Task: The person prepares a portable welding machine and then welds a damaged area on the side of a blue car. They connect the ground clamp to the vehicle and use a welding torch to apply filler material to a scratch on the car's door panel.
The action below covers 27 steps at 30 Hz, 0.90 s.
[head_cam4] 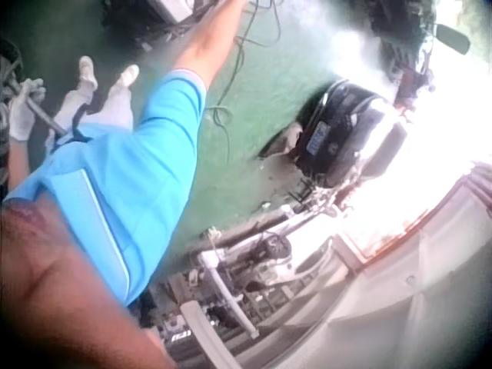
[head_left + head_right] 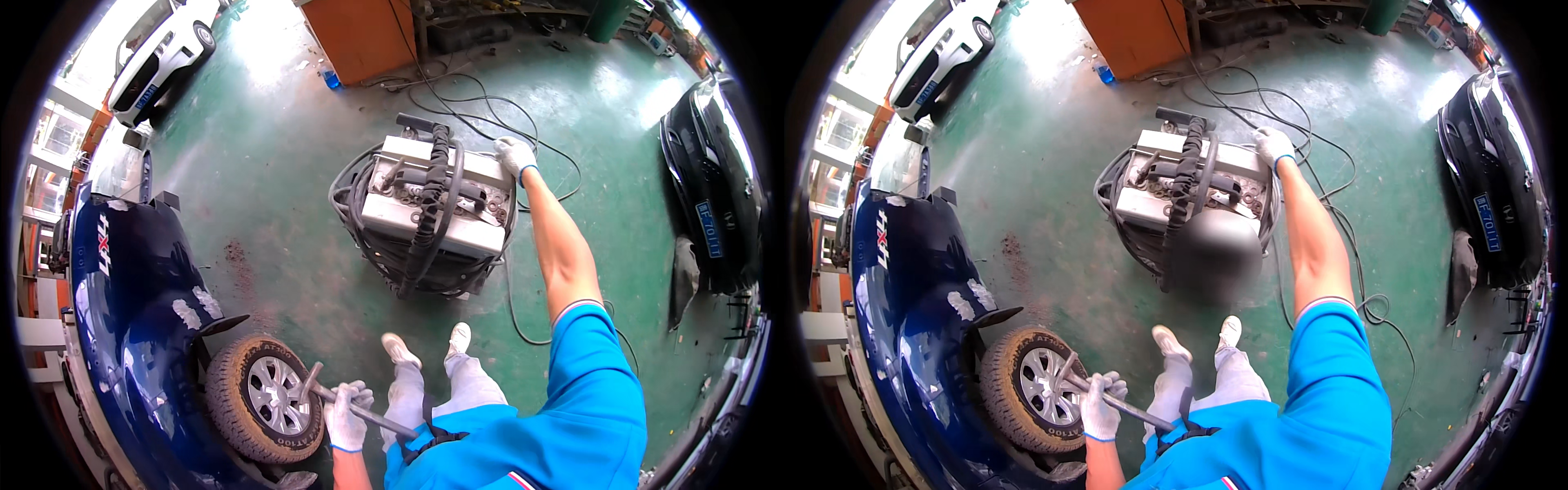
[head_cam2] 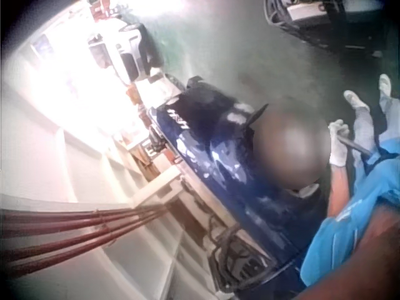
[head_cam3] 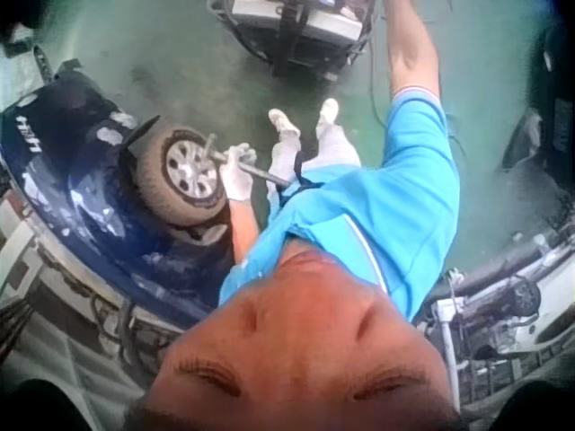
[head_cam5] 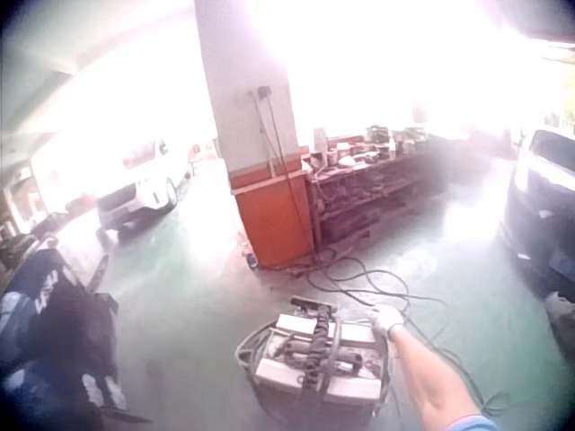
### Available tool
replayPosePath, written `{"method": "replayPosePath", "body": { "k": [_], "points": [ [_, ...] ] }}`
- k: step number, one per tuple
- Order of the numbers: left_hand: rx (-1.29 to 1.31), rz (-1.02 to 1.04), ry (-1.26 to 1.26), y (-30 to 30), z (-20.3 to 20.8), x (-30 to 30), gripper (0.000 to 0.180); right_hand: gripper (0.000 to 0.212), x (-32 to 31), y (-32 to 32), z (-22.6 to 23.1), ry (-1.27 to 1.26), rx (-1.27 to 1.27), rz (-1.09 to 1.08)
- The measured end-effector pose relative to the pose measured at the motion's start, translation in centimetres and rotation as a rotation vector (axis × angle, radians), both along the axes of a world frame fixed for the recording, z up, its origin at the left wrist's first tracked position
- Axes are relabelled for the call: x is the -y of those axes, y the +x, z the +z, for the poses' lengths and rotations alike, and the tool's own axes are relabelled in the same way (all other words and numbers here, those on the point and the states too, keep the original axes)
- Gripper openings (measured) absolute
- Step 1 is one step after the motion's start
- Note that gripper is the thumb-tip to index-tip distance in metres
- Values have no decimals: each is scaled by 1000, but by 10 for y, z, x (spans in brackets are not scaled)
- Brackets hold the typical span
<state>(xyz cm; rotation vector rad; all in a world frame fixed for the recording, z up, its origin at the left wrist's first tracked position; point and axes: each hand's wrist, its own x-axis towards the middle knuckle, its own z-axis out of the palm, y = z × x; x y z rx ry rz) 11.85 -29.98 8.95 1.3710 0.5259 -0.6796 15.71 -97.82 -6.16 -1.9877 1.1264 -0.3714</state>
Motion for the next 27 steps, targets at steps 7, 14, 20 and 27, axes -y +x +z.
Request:
{"method": "replayPosePath", "body": {
  "k": [7,14,20,27],
  "points": [
    [0,-97,-72,174,-118,53,19,60,-25,-40,19,-50,-141,-52],
    [419,-382,529,377,-228,177,34,52,-111,27,66,-334,-474,-239],
    [218,-468,542,395,-230,256,43,47,-100,8,53,-453,-496,-233],
    [-87,-296,21,394,-280,246,25,47,-107,23,56,-462,-524,-227]
  ]
}}
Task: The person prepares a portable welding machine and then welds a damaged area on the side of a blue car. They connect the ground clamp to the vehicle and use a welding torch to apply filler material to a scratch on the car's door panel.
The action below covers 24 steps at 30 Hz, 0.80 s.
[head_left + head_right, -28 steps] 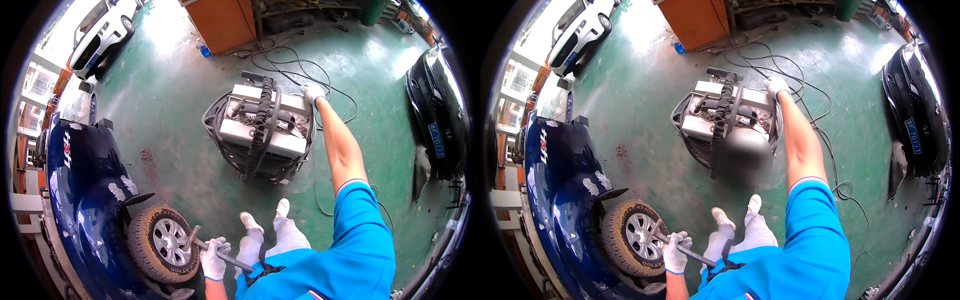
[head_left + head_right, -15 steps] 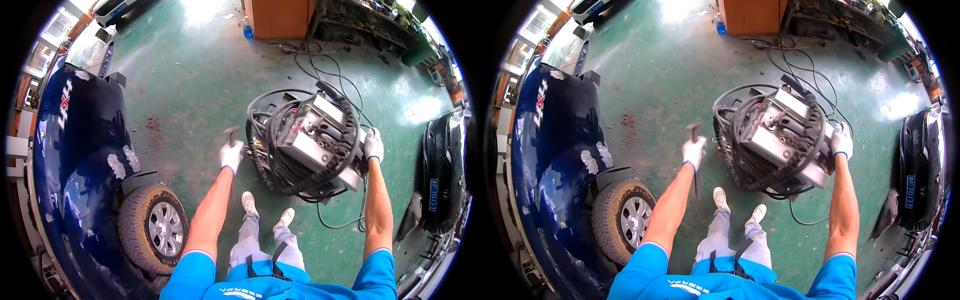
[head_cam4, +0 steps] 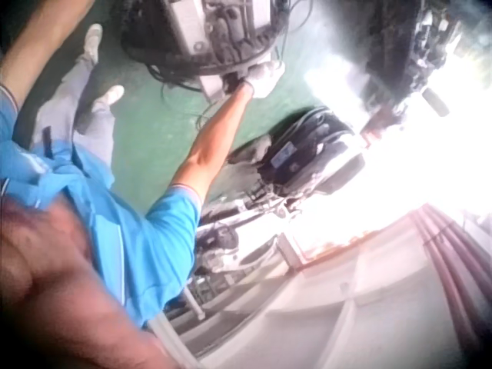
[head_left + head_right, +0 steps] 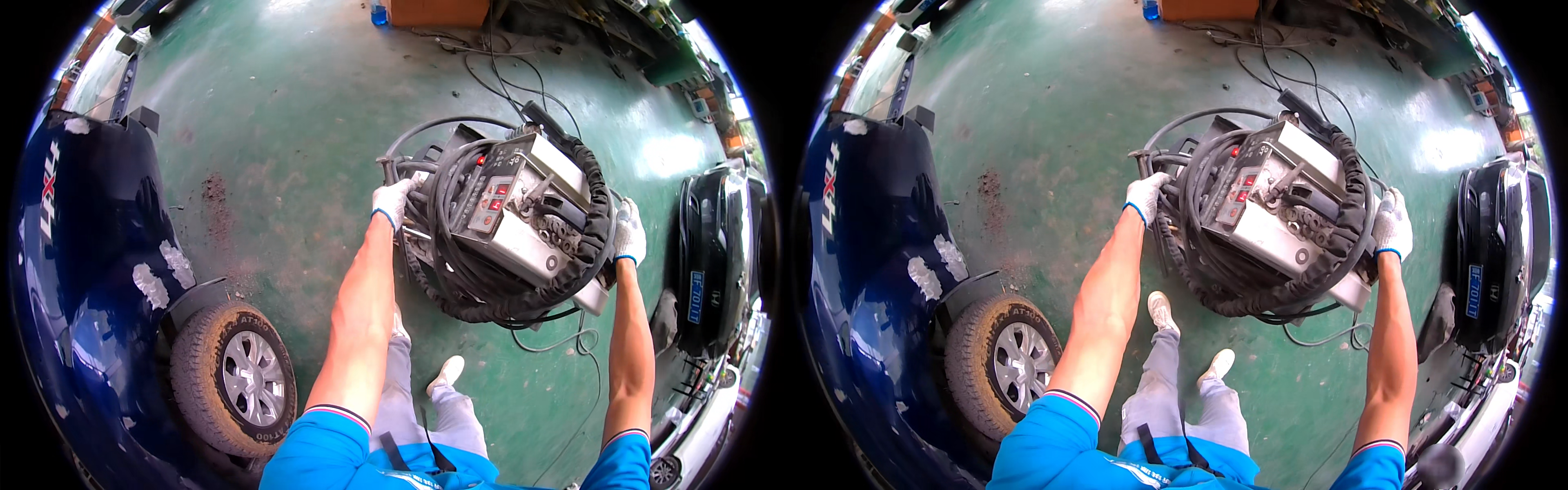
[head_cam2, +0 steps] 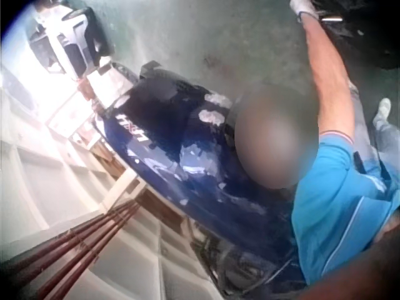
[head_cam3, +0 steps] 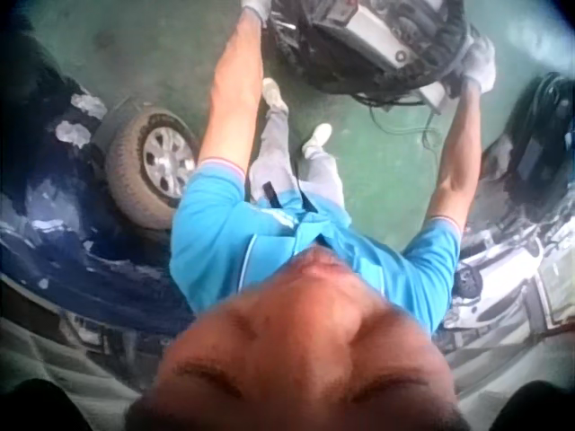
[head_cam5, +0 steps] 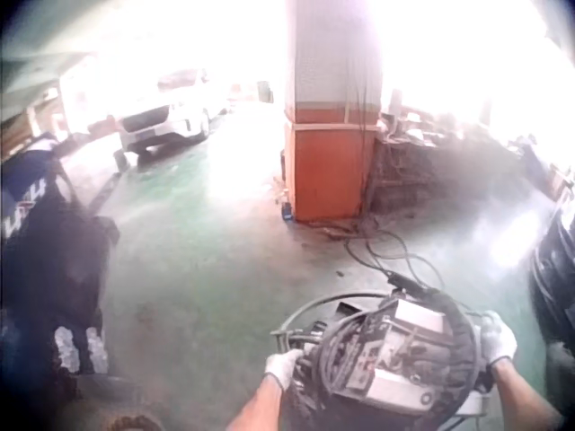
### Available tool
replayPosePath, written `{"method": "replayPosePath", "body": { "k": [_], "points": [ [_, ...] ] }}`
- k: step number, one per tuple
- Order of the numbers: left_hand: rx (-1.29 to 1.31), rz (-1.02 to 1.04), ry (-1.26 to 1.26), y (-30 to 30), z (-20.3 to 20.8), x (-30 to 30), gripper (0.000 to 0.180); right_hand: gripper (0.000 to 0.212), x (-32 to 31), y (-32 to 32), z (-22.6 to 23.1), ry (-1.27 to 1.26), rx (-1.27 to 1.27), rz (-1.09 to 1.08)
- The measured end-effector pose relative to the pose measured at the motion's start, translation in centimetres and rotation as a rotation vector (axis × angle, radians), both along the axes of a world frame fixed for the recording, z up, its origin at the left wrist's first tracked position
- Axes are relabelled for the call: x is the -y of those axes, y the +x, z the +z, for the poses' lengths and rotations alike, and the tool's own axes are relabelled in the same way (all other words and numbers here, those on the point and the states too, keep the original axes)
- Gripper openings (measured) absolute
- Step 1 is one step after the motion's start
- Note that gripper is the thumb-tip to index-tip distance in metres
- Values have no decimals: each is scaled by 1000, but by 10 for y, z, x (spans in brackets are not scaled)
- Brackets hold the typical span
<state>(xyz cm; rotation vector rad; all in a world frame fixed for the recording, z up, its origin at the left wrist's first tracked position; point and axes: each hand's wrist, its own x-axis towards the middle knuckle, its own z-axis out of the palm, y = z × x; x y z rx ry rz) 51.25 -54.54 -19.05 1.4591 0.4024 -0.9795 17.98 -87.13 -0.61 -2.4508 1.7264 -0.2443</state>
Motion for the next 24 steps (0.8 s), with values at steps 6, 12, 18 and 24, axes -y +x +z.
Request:
{"method": "replayPosePath", "body": {
  "k": [6,12,18,24],
  "points": [
    [-42,59,-5,-65,1,-16,19,47,105,-84,-55,-335,-276,468],
    [-31,369,-104,-172,-10,-122,23,45,31,-7,-23,-89,17,525],
    [-87,607,-153,-327,-11,-163,27,43,-35,-73,25,-142,735,433],
    [-117,551,-91,-447,37,-223,40,22,-248,-267,28,544,519,579]
  ]
}}
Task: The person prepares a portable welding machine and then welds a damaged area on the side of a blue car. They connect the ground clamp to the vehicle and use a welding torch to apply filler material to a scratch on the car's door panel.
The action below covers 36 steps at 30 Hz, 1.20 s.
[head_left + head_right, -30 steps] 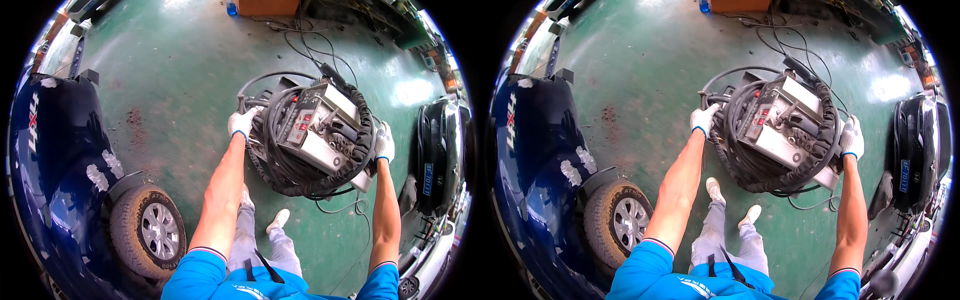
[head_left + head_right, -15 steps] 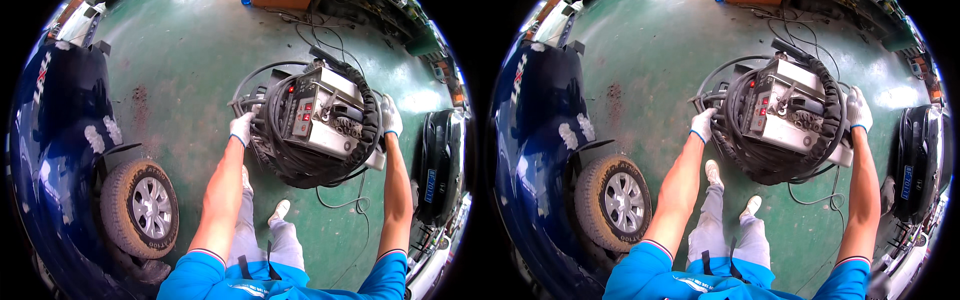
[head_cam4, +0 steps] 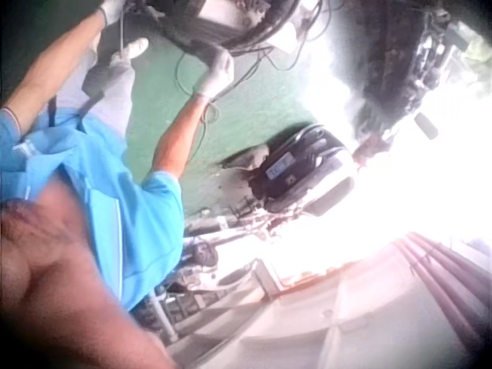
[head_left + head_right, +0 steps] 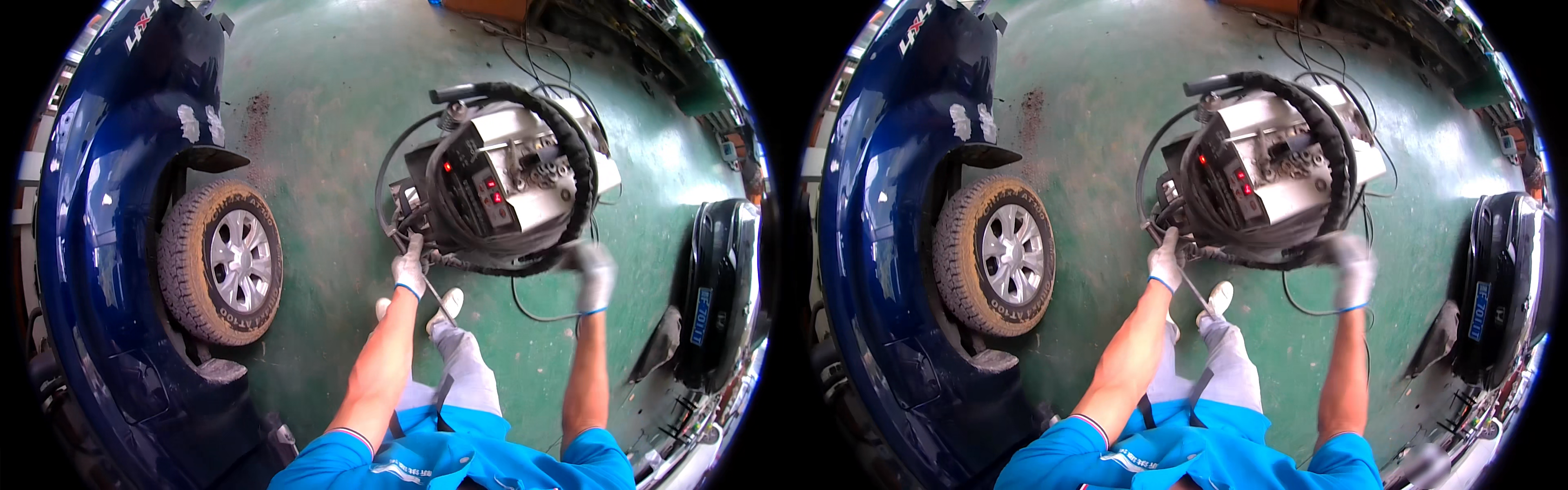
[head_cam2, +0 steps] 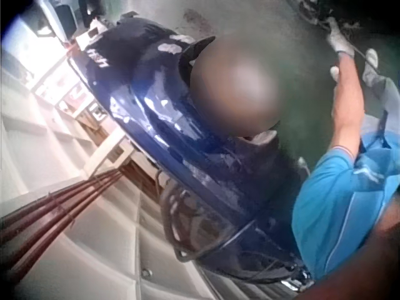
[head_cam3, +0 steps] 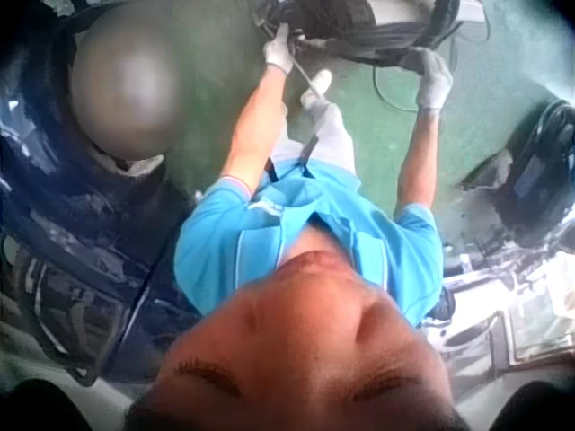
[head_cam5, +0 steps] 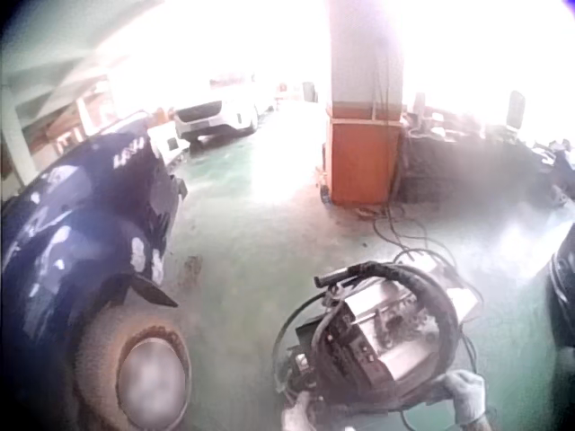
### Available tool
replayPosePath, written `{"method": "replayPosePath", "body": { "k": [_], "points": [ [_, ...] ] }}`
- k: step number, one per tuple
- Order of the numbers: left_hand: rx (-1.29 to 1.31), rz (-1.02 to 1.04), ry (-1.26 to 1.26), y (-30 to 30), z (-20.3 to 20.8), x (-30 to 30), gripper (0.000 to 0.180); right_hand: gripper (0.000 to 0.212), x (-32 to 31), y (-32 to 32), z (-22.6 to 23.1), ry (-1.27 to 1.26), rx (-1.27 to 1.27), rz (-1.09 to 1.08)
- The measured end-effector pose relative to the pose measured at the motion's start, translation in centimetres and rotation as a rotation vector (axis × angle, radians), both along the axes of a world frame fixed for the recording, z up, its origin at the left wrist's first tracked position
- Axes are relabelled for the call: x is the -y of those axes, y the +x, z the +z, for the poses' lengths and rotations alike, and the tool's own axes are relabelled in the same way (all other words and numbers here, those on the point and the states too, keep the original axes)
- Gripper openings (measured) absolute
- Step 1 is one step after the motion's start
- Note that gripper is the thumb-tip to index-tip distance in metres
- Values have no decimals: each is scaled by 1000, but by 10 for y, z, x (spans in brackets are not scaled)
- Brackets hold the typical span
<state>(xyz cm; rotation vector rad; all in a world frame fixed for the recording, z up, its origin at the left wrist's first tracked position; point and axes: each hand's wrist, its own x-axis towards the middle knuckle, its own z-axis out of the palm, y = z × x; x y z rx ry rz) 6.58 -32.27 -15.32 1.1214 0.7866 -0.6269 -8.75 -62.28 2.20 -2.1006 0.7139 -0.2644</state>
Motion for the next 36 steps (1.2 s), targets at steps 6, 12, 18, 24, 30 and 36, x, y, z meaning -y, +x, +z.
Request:
{"method": "replayPosePath", "body": {
  "k": [6,12,18,24,30,36],
  "points": [
    [91,-143,165,-61,43,-118,38,32,-164,0,-160,1546,10,-254],
    [137,-274,479,-155,102,-321,25,44,-183,19,-230,1747,380,-474],
    [-239,-304,895,-396,78,-518,38,36,-113,7,-306,1528,42,-354],
    [-703,-408,978,-685,122,-540,52,48,-113,32,-351,1451,160,-233],
    [-923,-334,842,-848,161,-497,53,41,-110,23,-349,1407,79,-231],
    [-870,-177,770,-902,165,-488,53,68,-95,-64,-315,1325,82,-139]
  ]
}}
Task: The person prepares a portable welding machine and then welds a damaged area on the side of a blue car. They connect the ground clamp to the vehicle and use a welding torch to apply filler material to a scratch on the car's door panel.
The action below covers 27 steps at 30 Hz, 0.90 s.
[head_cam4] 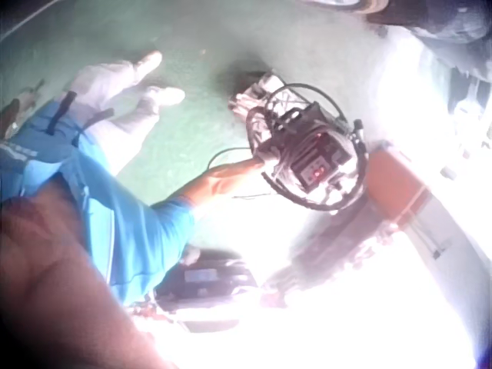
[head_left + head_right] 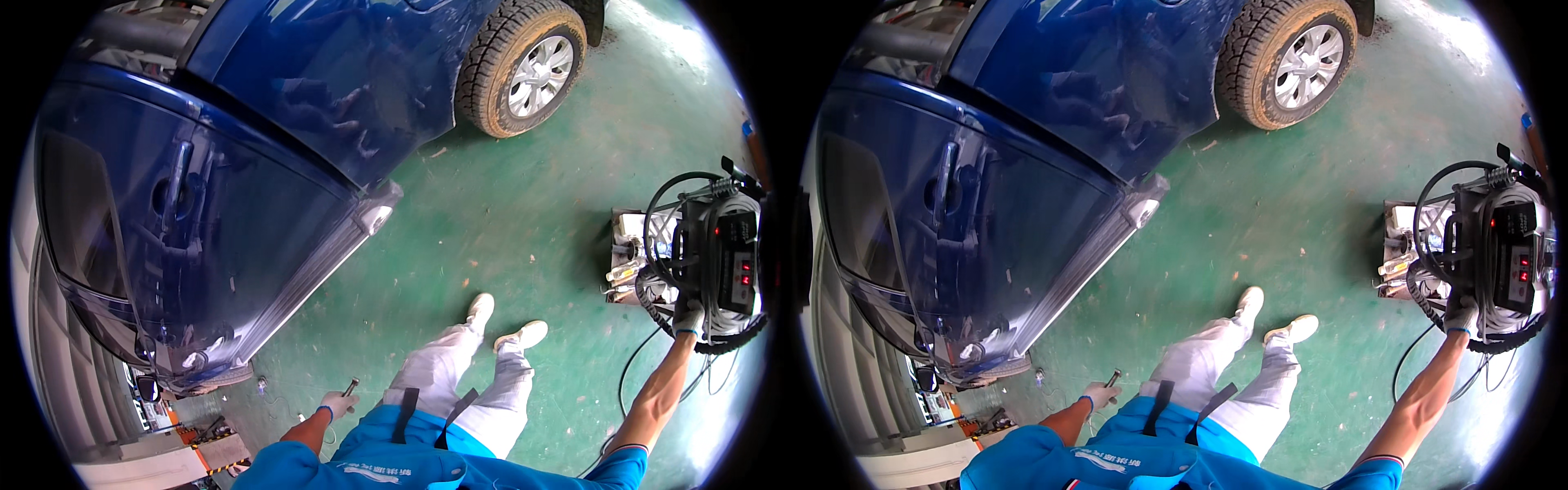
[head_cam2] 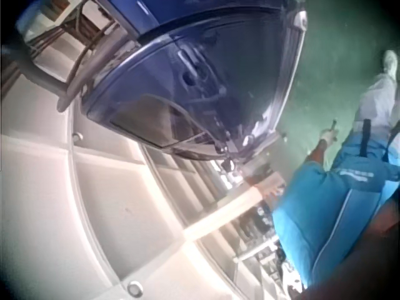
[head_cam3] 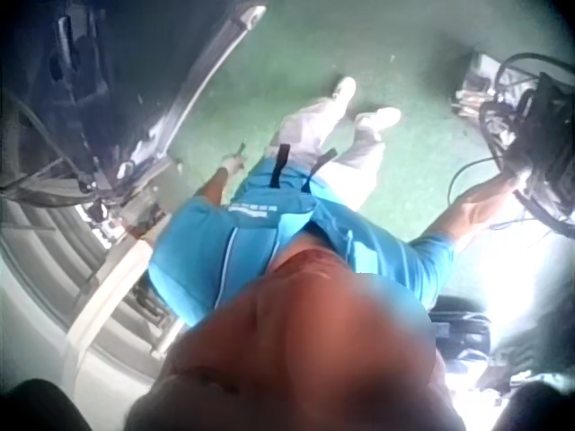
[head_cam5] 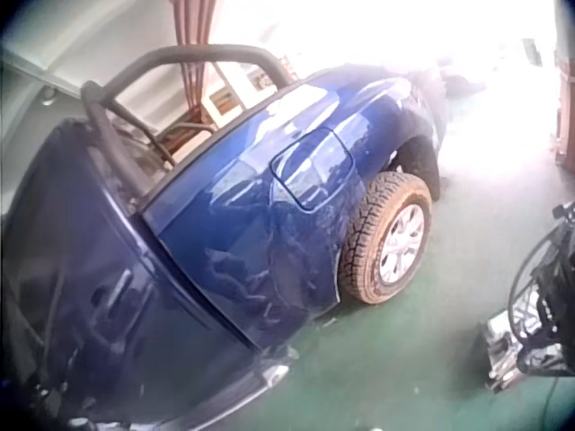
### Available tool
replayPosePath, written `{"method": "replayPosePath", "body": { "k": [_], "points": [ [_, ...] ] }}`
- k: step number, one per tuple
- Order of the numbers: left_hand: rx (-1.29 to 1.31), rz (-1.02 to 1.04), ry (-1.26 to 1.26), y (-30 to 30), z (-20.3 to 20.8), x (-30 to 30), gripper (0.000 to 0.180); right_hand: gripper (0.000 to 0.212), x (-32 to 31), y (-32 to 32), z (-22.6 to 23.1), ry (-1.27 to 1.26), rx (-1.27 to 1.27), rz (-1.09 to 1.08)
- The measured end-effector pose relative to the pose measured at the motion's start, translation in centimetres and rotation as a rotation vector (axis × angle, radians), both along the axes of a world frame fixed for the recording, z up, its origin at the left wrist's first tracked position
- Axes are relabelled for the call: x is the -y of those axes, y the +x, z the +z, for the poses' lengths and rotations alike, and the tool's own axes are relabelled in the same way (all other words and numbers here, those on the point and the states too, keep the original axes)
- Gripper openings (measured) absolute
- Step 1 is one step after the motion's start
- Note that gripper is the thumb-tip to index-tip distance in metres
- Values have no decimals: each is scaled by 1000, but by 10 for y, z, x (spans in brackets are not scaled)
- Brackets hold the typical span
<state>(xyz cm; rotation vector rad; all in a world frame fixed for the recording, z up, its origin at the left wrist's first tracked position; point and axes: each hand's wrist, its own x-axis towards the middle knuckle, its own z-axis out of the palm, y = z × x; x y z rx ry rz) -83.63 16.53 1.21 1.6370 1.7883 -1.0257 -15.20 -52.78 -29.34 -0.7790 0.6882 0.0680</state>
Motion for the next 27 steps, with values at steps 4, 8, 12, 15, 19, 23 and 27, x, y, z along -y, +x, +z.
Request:
{"method": "replayPosePath", "body": {
  "k": [4,8,12,15,19,23,27],
  "points": [
    [-8,-57,-37,-31,-4,-15,55,74,-58,-67,46,-17,54,155],
    [43,-99,-89,-44,-23,-48,58,74,-41,-121,14,-135,9,190],
    [100,-185,-134,-61,-41,-110,54,56,-17,-194,-16,-153,62,178],
    [142,-110,-88,-114,-36,-140,51,39,-49,-217,-17,-275,41,190],
    [142,-98,26,-232,1,-188,50,56,-193,-296,4,-116,50,161],
    [193,165,13,-325,11,-199,39,67,-251,-367,74,-194,-35,194],
    [194,413,-37,-418,37,-172,34,65,-304,-425,125,-118,-109,214]
  ]
}}
